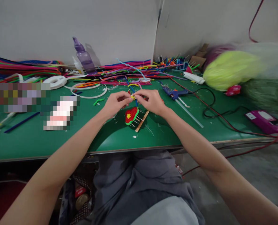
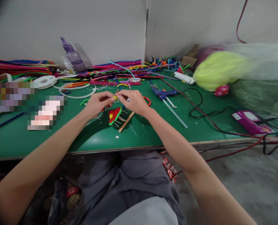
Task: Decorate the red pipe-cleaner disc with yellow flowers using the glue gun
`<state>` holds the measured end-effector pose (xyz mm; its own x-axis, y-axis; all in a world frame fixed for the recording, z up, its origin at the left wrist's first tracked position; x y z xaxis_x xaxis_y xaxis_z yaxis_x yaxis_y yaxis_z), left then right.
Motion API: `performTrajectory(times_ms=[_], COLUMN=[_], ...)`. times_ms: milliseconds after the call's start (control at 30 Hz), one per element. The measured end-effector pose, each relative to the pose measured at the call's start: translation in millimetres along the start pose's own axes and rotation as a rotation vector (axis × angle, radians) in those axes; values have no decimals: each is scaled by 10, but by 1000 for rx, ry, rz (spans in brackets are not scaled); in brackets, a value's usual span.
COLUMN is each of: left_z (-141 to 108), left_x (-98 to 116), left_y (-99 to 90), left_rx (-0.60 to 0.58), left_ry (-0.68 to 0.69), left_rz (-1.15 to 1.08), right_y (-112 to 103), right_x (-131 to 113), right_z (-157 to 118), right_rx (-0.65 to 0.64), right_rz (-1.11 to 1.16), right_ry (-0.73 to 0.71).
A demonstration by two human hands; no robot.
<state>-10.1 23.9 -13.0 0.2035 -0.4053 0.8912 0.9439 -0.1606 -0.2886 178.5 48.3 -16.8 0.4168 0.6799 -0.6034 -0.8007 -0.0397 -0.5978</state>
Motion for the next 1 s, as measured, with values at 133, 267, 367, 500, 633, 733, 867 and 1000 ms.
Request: performTrajectory(times_ms=[133,267,367,500,633,733,867,1000], left_z=[-4,0,3,3,-3,-6,-6,-3], left_x=[38,33,22,28,47,53,57,65], left_y=[4,5,1,-1,2,3,3,8], left_rx=[-22,-66,-115,-150,-179,-184,-176,-176], left_ry=[80,81,64,63,72,69,72,70], left_rz=[70,64,55,49,45,35,31,39], right_y=[-24,1,34,49,38,47,73,87], right_x=[-70,-81,-49,-40,-83,-103,-105,-106], right_z=[15,9,9,1,-15,-22,-24,-23], right_rx=[-185,-295,-312,-318,-307,-284,-260,-242], right_rz=[148,249,272,272,241,261,293,258], right_ry=[128,158,139,114,91,96,112,107])
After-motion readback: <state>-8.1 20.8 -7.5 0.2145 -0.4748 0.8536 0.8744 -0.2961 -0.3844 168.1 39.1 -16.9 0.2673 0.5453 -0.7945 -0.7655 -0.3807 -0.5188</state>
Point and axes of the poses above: each hand's wrist, its own z-axis towards the middle knuckle, its own y-axis out of the palm, x = y × z, the point moved 1 cm from there along z, towards the middle knuckle, and after that the axes turned 8 degrees about y, right-handed, at the moved point
